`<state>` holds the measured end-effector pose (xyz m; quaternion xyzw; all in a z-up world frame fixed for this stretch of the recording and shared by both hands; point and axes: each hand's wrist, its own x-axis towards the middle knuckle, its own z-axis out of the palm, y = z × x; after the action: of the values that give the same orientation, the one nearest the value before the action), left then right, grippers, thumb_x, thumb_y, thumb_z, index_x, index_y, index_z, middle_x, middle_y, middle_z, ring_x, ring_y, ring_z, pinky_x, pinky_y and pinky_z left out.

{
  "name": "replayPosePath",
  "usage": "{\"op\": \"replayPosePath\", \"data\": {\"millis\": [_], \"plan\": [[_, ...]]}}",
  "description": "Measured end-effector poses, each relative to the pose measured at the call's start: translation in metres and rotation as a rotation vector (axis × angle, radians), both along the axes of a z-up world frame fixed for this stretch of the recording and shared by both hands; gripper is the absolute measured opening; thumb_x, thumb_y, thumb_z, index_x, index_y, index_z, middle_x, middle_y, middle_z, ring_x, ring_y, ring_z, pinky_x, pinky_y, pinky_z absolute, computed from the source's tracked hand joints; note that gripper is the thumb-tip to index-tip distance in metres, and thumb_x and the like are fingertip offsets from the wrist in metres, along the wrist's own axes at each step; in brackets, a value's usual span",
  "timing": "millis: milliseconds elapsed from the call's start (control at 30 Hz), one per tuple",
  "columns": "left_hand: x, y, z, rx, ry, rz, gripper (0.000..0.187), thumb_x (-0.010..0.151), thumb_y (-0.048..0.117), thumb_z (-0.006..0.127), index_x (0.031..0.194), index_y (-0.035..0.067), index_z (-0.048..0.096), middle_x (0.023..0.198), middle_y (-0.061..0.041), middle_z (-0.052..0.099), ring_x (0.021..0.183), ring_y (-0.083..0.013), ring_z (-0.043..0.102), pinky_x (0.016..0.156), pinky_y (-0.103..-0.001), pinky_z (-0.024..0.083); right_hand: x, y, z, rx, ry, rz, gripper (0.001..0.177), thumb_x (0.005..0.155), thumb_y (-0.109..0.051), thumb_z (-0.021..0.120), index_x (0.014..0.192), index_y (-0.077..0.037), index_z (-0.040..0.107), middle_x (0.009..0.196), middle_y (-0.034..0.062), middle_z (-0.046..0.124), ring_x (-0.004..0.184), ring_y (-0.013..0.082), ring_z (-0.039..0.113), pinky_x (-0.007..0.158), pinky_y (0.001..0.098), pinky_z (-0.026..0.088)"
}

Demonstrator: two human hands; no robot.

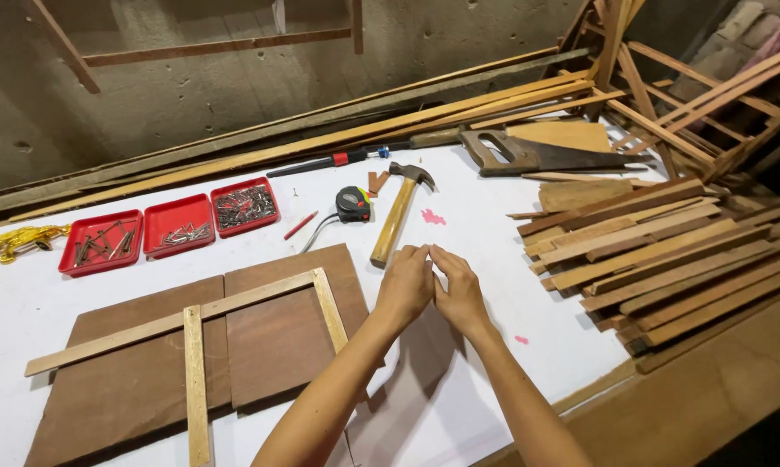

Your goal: The person is measuring, marking, hammering nails into, and sanding small wooden slats on a workbench.

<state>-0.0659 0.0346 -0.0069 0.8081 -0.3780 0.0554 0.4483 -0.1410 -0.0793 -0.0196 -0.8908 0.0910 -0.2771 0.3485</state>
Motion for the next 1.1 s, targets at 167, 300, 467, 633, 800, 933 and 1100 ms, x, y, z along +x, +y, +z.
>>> {"op": "replayPosePath", "data": {"millis": [167,300,467,633,800,933,1100], "plan": [[-0.042,0.005,0.014,0.041,-0.024,-0.047,0.036,0.096,0.013,0.057,0.128,-0.002,0.062,0.114,-0.021,0.065,0.106,-0.0389,0.06,0.09,-0.046,0.051,-0.046,0.005,0.012,-0.003,-0.005,-0.04,0.049,0.088,-0.001,0.066,0.136,-0.001,0.061,0.142,0.015,0.062,0.134,0.0316,0.054,0.111,0.0398,0.044],[-0.071,-0.012,0.014,0.097,-0.013,-0.115,0.037,0.096,0.012,0.057,0.131,0.0,0.061,0.115,-0.02,0.064,0.104,-0.0376,0.061,0.091,-0.046,0.052,-0.084,-0.007,0.015,-0.007,0.031,-0.106,0.048,0.089,-0.003,0.067,0.137,-0.003,0.061,0.144,0.0144,0.061,0.136,0.031,0.053,0.113,0.0405,0.043],[-0.097,-0.047,0.017,0.093,-0.017,-0.217,0.035,0.096,0.009,0.056,0.13,0.001,0.062,0.116,-0.018,0.065,0.106,-0.0367,0.061,0.09,-0.045,0.053,-0.126,-0.034,0.031,0.001,0.116,-0.195,0.051,0.09,-0.008,0.067,0.139,-0.003,0.059,0.147,0.0133,0.057,0.14,0.0289,0.048,0.115,0.0415,0.039],[-0.115,-0.092,0.029,0.082,-0.024,-0.316,0.04,0.09,0.004,0.058,0.13,0.001,0.061,0.115,-0.018,0.064,0.108,-0.0366,0.061,0.089,-0.044,0.053,-0.15,-0.08,0.02,-0.136,0.067,-0.266,0.047,0.092,-0.01,0.069,0.137,-0.001,0.061,0.148,0.0155,0.056,0.143,0.0305,0.045,0.117,0.0446,0.035],[-0.124,-0.143,0.041,0.067,0.004,-0.407,0.042,0.087,0.003,0.063,0.129,0.001,0.06,0.112,-0.021,0.063,0.106,-0.0386,0.06,0.089,-0.045,0.052,-0.162,-0.132,0.014,-0.178,0.066,-0.37,0.049,0.088,-0.007,0.071,0.136,-0.001,0.063,0.148,0.0151,0.056,0.141,0.0306,0.045,0.117,0.046,0.034],[-0.122,-0.19,0.038,0.086,0.061,-0.454,0.043,0.091,0.003,0.06,0.134,0.004,0.06,0.108,-0.019,0.064,0.101,-0.0375,0.063,0.086,-0.045,0.054,-0.166,-0.167,0.026,-0.202,0.007,-0.416,0.045,0.089,-0.005,0.073,0.133,-0.002,0.065,0.145,0.0133,0.059,0.139,0.0292,0.048,0.116,0.0438,0.037],[-0.113,-0.232,0.033,0.047,0.018,-0.538,0.053,0.08,0.004,0.07,0.131,0.0,0.056,0.105,-0.023,0.063,0.097,-0.0421,0.062,0.081,-0.048,0.054,-0.161,-0.209,0.019,-0.21,-0.008,-0.458,0.05,0.084,0.001,0.069,0.134,-0.003,0.066,0.146,0.0144,0.059,0.138,0.0312,0.05,0.116,0.0422,0.038]]}}
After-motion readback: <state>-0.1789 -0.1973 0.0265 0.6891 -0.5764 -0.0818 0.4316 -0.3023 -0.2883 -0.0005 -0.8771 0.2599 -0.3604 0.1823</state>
